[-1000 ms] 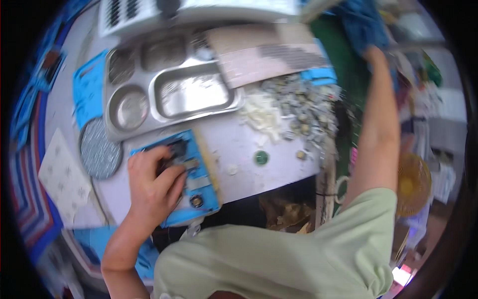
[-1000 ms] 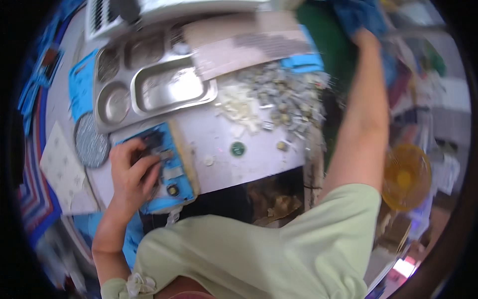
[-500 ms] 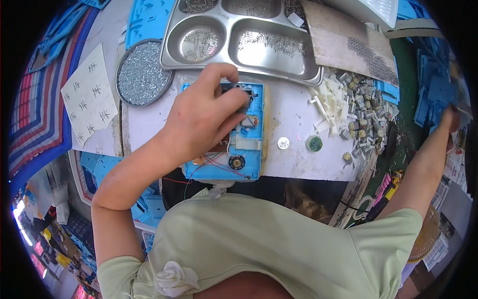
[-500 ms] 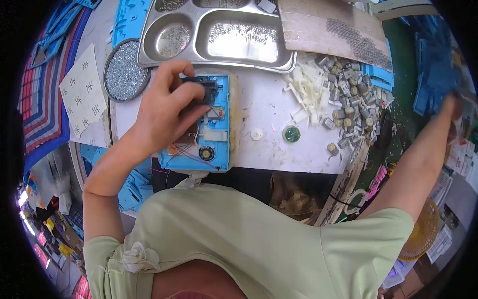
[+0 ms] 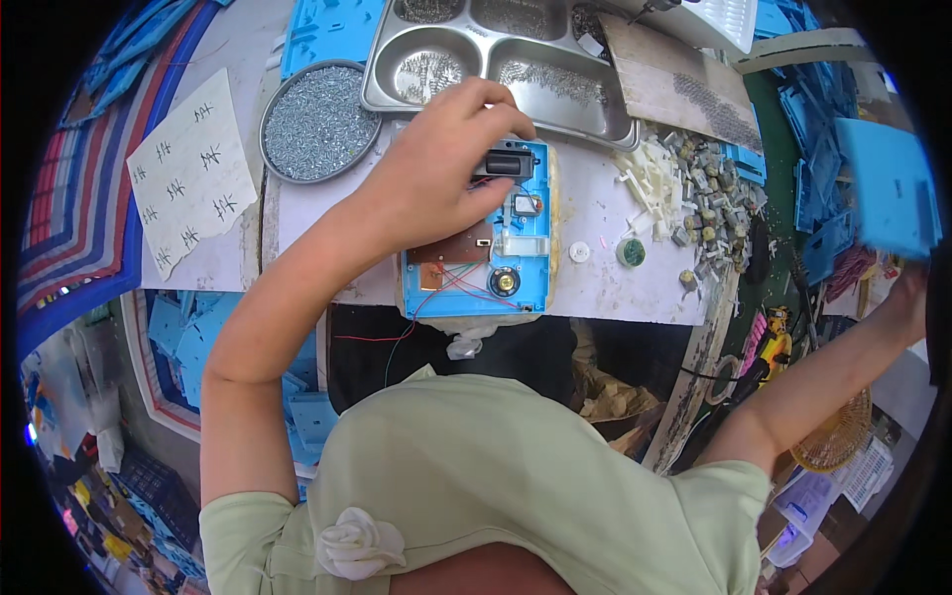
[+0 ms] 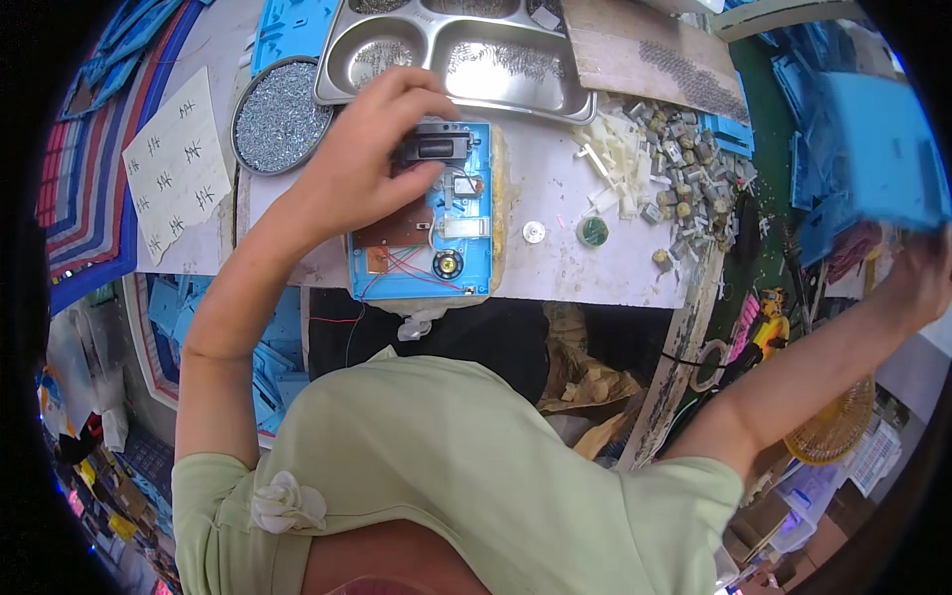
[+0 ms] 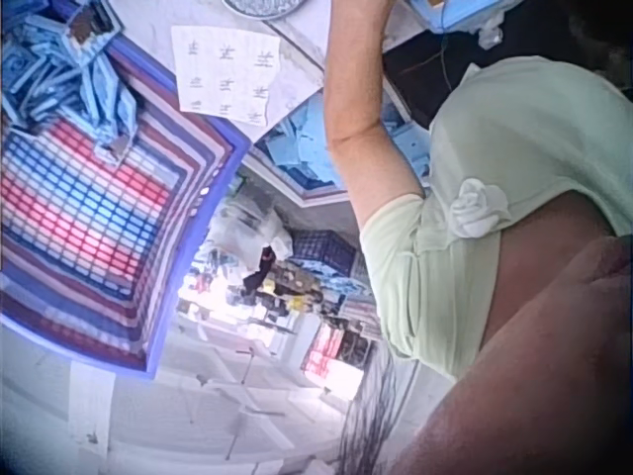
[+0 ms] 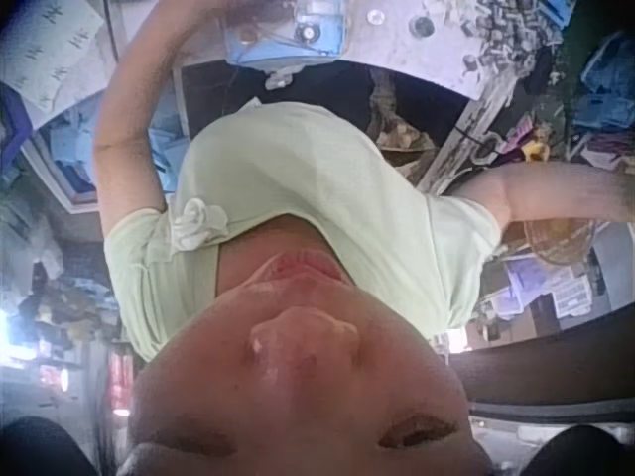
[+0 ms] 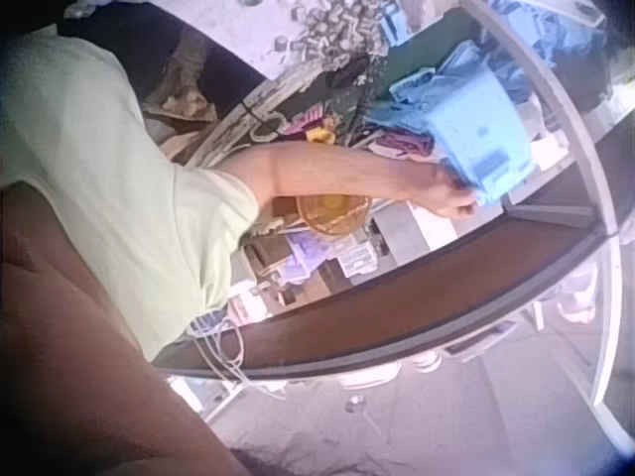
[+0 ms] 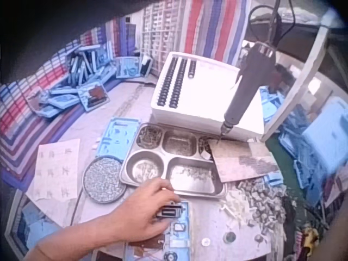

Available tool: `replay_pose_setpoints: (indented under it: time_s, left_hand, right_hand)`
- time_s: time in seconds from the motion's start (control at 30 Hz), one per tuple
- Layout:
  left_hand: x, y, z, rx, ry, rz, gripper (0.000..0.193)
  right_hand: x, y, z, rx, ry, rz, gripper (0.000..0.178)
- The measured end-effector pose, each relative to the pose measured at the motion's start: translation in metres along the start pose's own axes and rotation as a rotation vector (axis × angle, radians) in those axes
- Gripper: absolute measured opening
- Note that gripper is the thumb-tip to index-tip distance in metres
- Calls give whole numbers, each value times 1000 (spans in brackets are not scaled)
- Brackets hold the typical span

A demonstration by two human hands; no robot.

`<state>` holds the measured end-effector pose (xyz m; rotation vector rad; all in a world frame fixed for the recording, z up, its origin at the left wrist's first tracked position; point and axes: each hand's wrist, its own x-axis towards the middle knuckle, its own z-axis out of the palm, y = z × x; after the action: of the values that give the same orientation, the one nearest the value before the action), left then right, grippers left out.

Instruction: Assembling a blue electronic device, including soldering wires and securing components with a power screwdriver.

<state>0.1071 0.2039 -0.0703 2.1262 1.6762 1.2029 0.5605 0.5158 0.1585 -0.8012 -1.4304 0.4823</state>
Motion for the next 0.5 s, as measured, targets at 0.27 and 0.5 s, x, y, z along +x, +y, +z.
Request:
replay_pose_setpoints:
  time_s: [0.27,0.5]
  left_hand:
    - [-10,37,-43,-1136,-82,-690,41]
    - [-41,35,-35,-843,180,-806,56]
  right_hand:
    - [-278,-45,192,434,-575,553,45]
    - [-344,-68,175,166,-954,619,65]
